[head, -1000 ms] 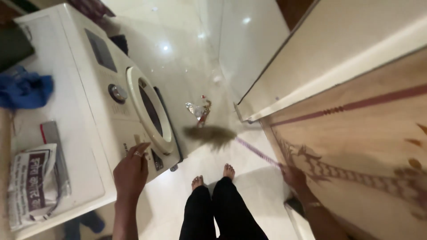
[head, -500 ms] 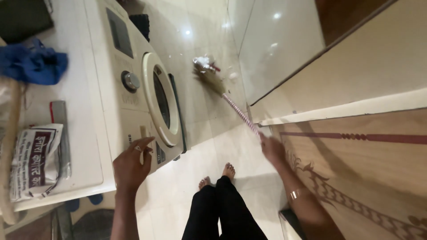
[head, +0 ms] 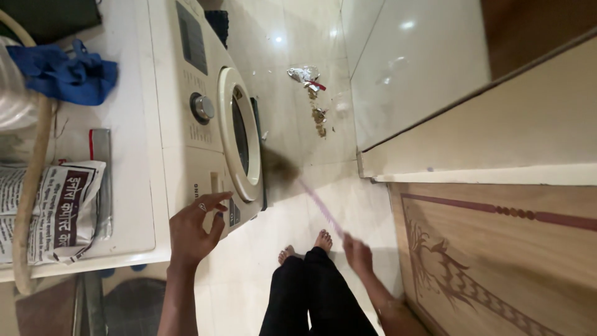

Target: The person sweeps debris across the floor using a broom, moving trash into a pile.

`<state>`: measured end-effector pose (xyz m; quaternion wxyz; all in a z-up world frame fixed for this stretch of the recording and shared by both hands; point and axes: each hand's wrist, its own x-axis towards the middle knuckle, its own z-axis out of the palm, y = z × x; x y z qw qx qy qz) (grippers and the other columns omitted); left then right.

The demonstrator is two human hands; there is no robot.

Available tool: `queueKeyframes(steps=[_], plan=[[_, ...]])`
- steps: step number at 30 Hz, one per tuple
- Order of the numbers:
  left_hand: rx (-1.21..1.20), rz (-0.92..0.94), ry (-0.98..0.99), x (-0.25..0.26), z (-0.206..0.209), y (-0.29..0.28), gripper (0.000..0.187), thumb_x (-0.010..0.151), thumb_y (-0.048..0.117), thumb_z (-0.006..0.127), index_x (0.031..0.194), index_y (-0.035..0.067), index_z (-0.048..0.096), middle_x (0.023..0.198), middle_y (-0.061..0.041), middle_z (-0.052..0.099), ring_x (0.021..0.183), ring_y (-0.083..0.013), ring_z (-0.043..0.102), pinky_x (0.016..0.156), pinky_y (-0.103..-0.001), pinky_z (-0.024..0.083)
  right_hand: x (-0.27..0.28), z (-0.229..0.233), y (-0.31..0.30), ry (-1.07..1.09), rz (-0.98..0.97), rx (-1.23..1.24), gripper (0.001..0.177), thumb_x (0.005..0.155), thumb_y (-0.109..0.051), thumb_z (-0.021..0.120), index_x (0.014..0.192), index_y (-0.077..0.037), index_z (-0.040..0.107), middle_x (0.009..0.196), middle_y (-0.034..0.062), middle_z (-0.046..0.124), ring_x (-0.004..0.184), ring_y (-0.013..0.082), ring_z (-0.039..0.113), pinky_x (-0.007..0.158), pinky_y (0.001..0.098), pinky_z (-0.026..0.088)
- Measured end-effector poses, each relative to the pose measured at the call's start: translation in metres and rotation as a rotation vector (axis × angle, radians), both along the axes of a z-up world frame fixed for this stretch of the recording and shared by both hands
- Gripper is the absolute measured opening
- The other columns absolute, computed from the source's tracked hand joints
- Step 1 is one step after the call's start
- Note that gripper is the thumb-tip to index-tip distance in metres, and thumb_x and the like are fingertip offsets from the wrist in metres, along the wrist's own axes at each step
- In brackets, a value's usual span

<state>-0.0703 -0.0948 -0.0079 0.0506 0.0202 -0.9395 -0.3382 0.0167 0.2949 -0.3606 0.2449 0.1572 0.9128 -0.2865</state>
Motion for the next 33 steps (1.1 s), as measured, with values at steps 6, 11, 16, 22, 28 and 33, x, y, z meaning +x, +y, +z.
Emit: queueKeyframes(steps=[6, 11, 16, 22, 28, 33], plan=[[-0.052, -0.001, -0.018, -0.001, -0.006, -0.002, 0.043, 0.081, 0.004, 0.06, 0.118, 0.019, 0.075, 0.11, -0.003, 0.078, 0.09, -0.0141, 0.077, 0.075, -0.031, 0.06, -0.147, -0.011, -0.026, 0.283, 0.118, -0.069, 0.03, 0.1, -0.039, 0.061, 0.12, -0.022, 0.076, 0.091, 0.0163, 0.073, 0.084, 0.0344, 0.069, 0.074, 0.0447, 0.057], [-0.031, -0.014, 0.027, -0.003, -0.004, -0.003, 0.04, 0.083, 0.006, 0.06, 0.118, 0.018, 0.075, 0.109, -0.004, 0.078, 0.09, -0.0147, 0.077, 0.077, -0.032, 0.06, -0.167, 0.086, -0.002, 0.177, -0.102, -0.203, 0.042, 0.095, -0.033, 0.064, 0.135, -0.022, 0.069, 0.072, 0.0056, 0.068, 0.06, 0.0143, 0.058, 0.057, 0.0332, 0.049], [-0.067, -0.035, 0.039, -0.002, -0.007, -0.007, 0.037, 0.084, 0.007, 0.061, 0.117, 0.019, 0.075, 0.111, -0.005, 0.078, 0.089, -0.0154, 0.077, 0.075, -0.031, 0.06, -0.147, 0.153, -0.004, 0.164, -0.416, -0.629, 0.047, 0.094, -0.024, 0.069, 0.14, -0.013, 0.067, 0.068, -0.0077, 0.05, 0.052, 0.006, 0.04, 0.044, 0.0261, 0.033], [-0.09, -0.016, 0.032, -0.001, -0.01, -0.005, 0.037, 0.084, 0.008, 0.062, 0.117, 0.018, 0.076, 0.108, -0.003, 0.078, 0.088, -0.0155, 0.077, 0.074, -0.032, 0.06, -0.069, 0.133, 0.044, 0.164, -0.254, -0.45, 0.051, 0.097, -0.027, 0.071, 0.146, -0.015, 0.063, 0.071, -0.0005, 0.053, 0.057, 0.0065, 0.044, 0.049, 0.0243, 0.037], [-0.013, 0.008, 0.032, -0.001, -0.007, -0.002, 0.037, 0.086, 0.004, 0.062, 0.119, 0.017, 0.073, 0.11, -0.001, 0.079, 0.09, -0.0134, 0.078, 0.077, -0.03, 0.06, 0.059, 0.18, 0.136, 0.135, 0.178, -0.049, 0.038, 0.093, -0.029, 0.069, 0.13, -0.018, 0.069, 0.102, 0.0155, 0.076, 0.087, 0.0223, 0.077, 0.078, 0.0339, 0.059], [0.189, 0.067, 0.019, 0.002, -0.005, -0.005, 0.05, 0.087, 0.0, 0.059, 0.135, 0.011, 0.066, 0.115, -0.006, 0.077, 0.091, -0.016, 0.078, 0.082, -0.032, 0.06, 0.059, 0.157, 0.181, -0.117, 0.337, 0.327, 0.031, 0.095, -0.042, 0.063, 0.121, -0.029, 0.074, 0.089, 0.0142, 0.076, 0.081, 0.0281, 0.075, 0.079, 0.0411, 0.06]])
